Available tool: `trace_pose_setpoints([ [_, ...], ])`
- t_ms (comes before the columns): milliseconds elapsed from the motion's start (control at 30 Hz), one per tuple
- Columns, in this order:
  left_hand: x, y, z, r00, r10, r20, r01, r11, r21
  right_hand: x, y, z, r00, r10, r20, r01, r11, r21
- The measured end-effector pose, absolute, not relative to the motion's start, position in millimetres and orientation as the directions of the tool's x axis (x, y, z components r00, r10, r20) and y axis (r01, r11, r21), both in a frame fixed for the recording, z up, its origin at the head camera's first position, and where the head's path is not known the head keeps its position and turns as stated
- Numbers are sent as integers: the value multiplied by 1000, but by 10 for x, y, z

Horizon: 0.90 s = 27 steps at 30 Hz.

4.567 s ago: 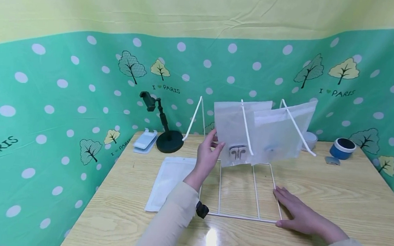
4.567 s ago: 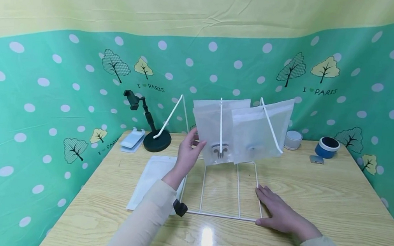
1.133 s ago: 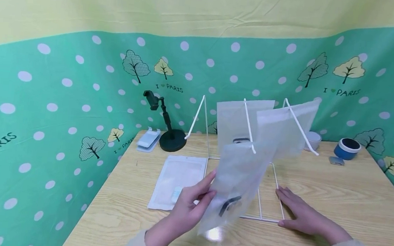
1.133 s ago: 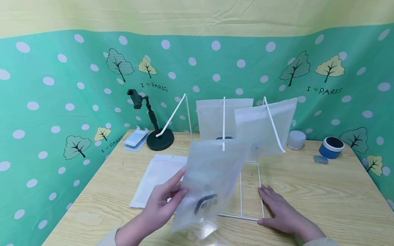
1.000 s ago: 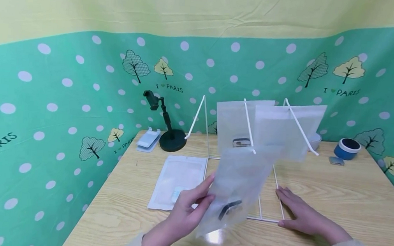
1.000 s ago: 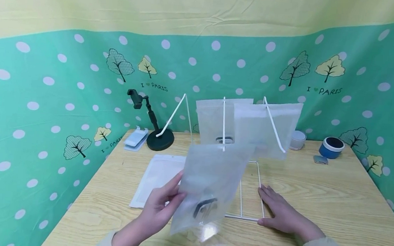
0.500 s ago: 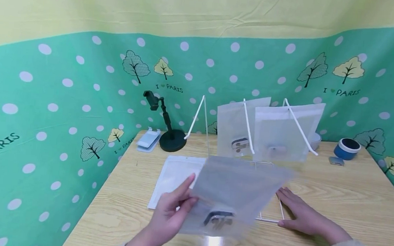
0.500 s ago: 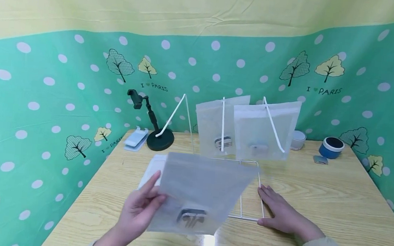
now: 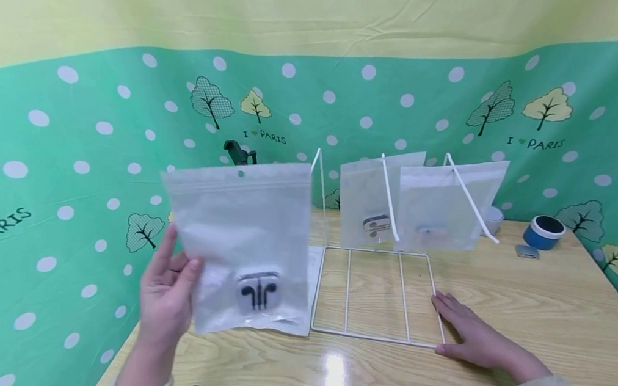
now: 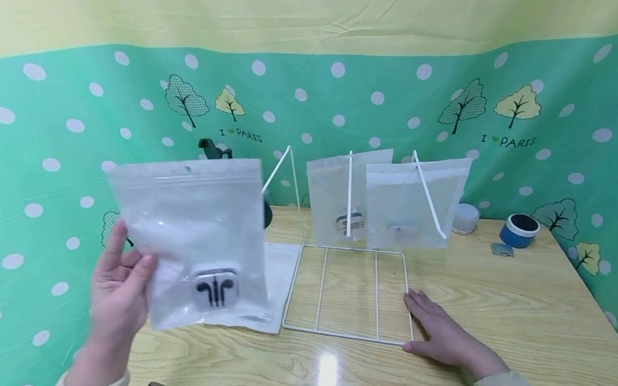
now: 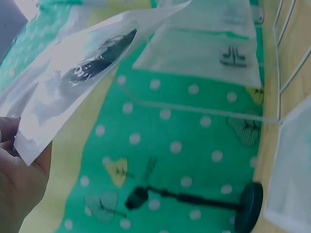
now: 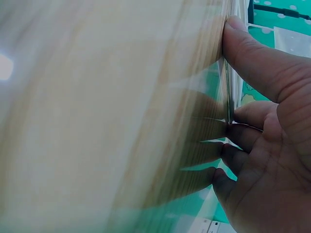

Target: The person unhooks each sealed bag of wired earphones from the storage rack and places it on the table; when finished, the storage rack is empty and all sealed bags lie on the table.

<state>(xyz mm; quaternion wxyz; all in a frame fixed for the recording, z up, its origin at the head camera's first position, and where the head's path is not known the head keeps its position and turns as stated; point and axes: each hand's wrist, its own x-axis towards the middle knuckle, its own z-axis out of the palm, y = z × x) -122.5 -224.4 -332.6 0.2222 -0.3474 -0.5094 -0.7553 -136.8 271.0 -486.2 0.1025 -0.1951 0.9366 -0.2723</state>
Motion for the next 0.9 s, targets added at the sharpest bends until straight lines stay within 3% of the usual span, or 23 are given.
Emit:
trace_pose_setpoints([
  [133,-1281,-2548,-3313,-736,-35,677,601,-495,628,-1365,2709,-4850,-900,-428,-78,-317,769,-555],
  [300,-1335,-2895,-3394,-800,-91,594,545,-526,653,-1362,2708,-4843,-902,-427,-64,-324,767,-554],
  [467,-1390,-3192,-3544,-874,-147,463,482,-382,788,-1367,2706,-4829,-902,-427,-64,-325,769,-550],
  [667,-1533,-3554,-3847,-959,-101,263,279,-205,938,-1372,2700,-4819,-899,-431,-76,-320,767,-556],
  [900,-1806,-3897,-4244,-998,-56,42,32,182,983,-1363,2693,-4838,-899,-424,-106,-301,775,-556],
])
